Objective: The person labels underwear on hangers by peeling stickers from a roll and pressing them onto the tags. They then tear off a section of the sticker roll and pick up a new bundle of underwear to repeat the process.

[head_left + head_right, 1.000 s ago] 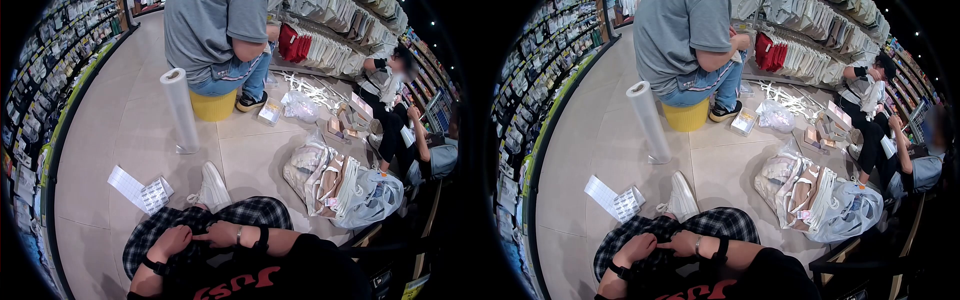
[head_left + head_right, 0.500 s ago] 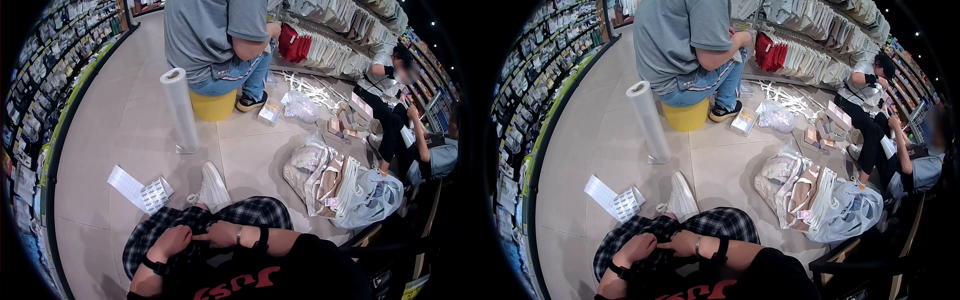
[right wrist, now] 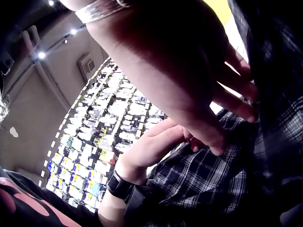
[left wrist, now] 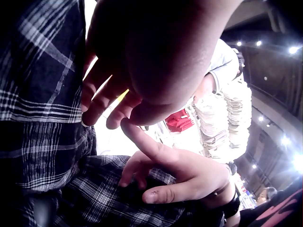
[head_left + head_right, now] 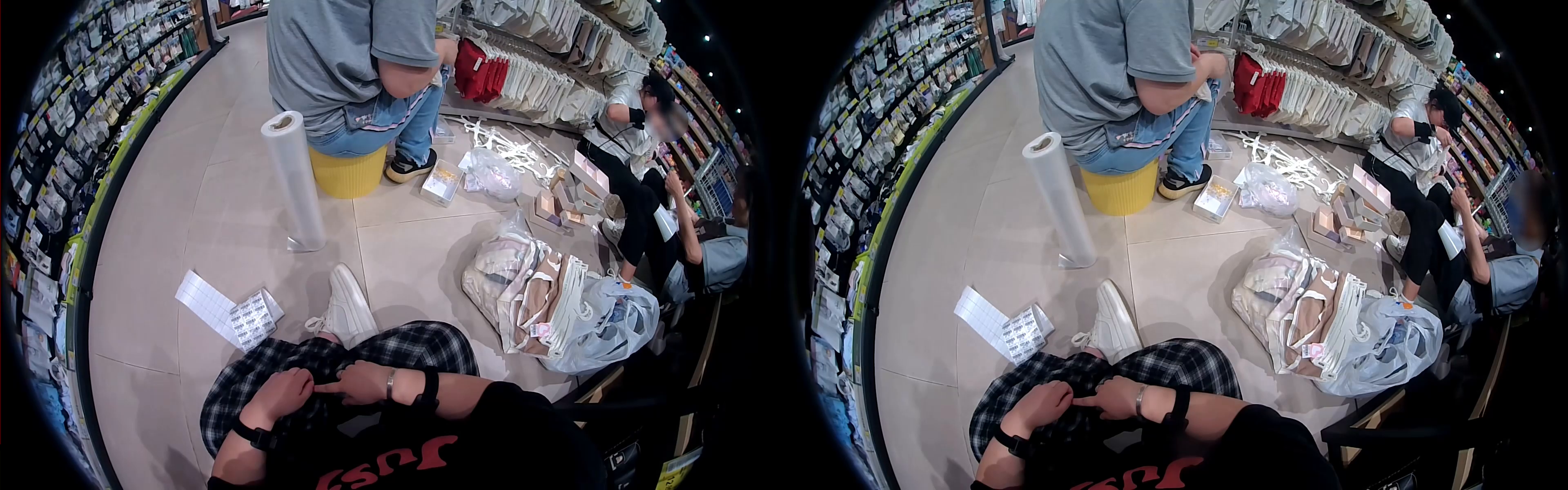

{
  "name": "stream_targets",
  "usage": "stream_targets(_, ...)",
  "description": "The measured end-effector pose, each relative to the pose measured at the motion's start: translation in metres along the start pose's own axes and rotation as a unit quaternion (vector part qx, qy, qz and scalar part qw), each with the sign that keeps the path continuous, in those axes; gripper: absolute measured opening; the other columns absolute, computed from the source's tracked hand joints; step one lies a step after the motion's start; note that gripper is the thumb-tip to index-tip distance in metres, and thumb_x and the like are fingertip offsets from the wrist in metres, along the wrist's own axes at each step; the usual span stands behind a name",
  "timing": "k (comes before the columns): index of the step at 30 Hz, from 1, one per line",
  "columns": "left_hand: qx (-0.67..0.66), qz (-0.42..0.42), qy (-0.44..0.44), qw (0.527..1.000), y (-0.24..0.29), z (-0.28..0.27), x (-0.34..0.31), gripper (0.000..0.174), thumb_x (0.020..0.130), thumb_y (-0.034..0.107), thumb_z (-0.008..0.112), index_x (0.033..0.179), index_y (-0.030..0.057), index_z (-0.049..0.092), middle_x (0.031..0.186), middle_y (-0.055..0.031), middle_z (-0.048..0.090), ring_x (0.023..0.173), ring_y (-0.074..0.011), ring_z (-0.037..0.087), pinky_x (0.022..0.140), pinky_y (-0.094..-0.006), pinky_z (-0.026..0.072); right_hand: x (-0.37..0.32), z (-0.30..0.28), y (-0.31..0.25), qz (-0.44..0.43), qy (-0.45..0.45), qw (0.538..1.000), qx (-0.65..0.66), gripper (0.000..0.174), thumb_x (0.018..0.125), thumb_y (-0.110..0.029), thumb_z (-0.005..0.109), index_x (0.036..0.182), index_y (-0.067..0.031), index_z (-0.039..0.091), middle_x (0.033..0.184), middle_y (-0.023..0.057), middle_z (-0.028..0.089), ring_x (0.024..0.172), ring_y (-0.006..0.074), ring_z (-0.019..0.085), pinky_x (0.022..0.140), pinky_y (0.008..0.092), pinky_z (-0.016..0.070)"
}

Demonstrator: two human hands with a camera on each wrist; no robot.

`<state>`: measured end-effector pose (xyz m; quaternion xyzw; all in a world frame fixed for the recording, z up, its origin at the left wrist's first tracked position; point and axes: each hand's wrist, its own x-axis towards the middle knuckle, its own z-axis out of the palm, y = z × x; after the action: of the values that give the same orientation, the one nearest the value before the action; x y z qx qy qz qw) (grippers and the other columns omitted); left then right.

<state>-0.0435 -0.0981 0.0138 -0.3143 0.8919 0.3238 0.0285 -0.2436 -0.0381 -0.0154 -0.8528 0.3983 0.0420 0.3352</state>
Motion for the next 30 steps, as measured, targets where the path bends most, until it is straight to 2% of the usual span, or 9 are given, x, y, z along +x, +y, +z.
stream_targets(7,0.001,-0.001,0.001,1.000,-0.001,0.001,0.000,0.018,0.084,0.020,0.048,0.085,0.0052,0.057,0.083,-0.0142,0.060,0.079,-0.0329,0.057,0.070,-0.0413,0.0469,-0.001,-0.003,-0.001,-0.004,0.001,1.000,-0.006,0.066,0.081,-0.028,0.057,0.138,-0.0332,0.026,0.089,0.0163,0.060,0.082,0.0310,0.060,0.074,0.0390,0.0474)
stream_targets(22,0.002,0.003,0.004,1.000,-0.002,0.002,0.000,0.017,0.084,0.020,0.048,0.085,0.0055,0.057,0.083,-0.0135,0.059,0.079,-0.0325,0.057,0.070,-0.0411,0.0470,-0.002,-0.005,-0.002,-0.003,0.003,1.000,-0.003,0.066,0.080,-0.028,0.057,0.138,-0.0333,0.027,0.088,0.0147,0.059,0.081,0.0298,0.060,0.073,0.0384,0.0461)
stream_targets(25,0.001,0.005,0.007,1.000,-0.002,0.002,0.000,0.017,0.084,0.020,0.048,0.085,0.0054,0.057,0.083,-0.0136,0.059,0.079,-0.0325,0.057,0.070,-0.0412,0.0470,-0.004,-0.015,-0.009,0.023,-0.031,0.999,0.001,0.066,0.080,-0.029,0.060,0.138,-0.0327,0.028,0.096,0.0132,0.061,0.092,0.0298,0.058,0.080,0.0383,0.0464)
stream_targets(28,-0.001,0.004,0.007,1.000,-0.001,0.002,0.000,0.017,0.084,0.020,0.048,0.085,0.0054,0.057,0.083,-0.0137,0.059,0.079,-0.0325,0.057,0.070,-0.0413,0.0469,-0.002,-0.005,-0.003,-0.002,0.005,1.000,-0.006,0.066,0.080,-0.028,0.058,0.138,-0.0332,0.027,0.088,0.0150,0.059,0.080,0.0300,0.060,0.074,0.0382,0.0465)
stream_targets(30,0.000,0.003,0.007,1.000,-0.002,0.002,0.000,0.017,0.084,0.020,0.048,0.085,0.0053,0.057,0.083,-0.0137,0.060,0.080,-0.0324,0.057,0.070,-0.0413,0.0470,-0.001,-0.002,-0.001,-0.004,0.009,1.000,-0.011,0.066,0.080,-0.028,0.058,0.138,-0.0330,0.027,0.088,0.0152,0.059,0.081,0.0302,0.060,0.074,0.0383,0.0467)
